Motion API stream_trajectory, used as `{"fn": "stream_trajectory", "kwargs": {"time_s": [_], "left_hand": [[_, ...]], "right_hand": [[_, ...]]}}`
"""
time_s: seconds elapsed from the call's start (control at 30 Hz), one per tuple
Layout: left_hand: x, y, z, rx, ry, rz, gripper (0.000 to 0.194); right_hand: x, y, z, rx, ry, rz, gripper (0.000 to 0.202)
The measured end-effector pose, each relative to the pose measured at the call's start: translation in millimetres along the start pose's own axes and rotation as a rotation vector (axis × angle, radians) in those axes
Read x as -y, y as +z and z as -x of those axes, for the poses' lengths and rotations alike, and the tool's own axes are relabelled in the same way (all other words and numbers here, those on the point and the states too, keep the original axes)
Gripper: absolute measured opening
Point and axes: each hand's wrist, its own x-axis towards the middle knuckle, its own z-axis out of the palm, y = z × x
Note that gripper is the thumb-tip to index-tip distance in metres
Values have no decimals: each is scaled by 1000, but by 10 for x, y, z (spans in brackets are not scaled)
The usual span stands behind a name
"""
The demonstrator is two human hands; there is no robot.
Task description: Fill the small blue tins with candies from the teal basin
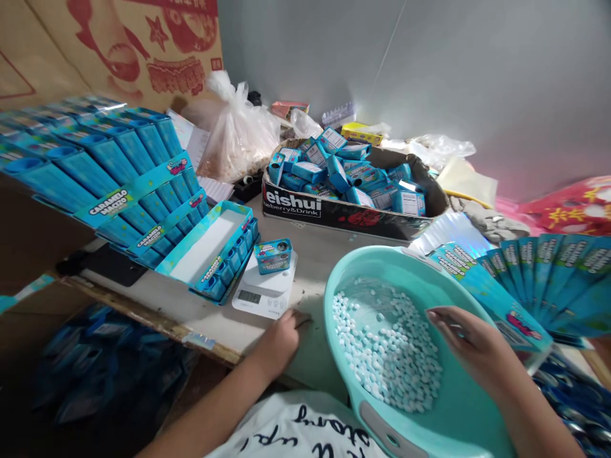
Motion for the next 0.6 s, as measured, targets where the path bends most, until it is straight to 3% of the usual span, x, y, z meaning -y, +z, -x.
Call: {"fn": "stream_trajectory", "kwargs": {"time_s": [0.07,0.17,0.23,0.3,0.37,0.43,0.53,0.6], "left_hand": [[1,-5,19,-61,115,-26,28],[-122,-76,-30,-310,210,-30,25],[-321,-171,-109,-496,286,-23,28],[-587,-276,-213,-559,391,-5,35],[-851,-339,-329,-473,503,13,37],[-1046,-317,-442,-246,576,2,31],[-1145,-126,-565,142,590,-141,21],[-1114,41,-600,264,564,-256,17]], "right_hand": [[-12,3,-1,1,-4,-10,36],[-67,20,-9,9,-14,-23,33],[-109,41,-13,13,-27,-32,31],[-129,64,-7,15,-31,-34,28],[-106,72,9,6,-43,-33,27],[-24,33,12,-30,-78,-49,25],[232,-143,-121,-119,-166,-73,23],[487,-291,-378,-139,-231,-44,25]]}}
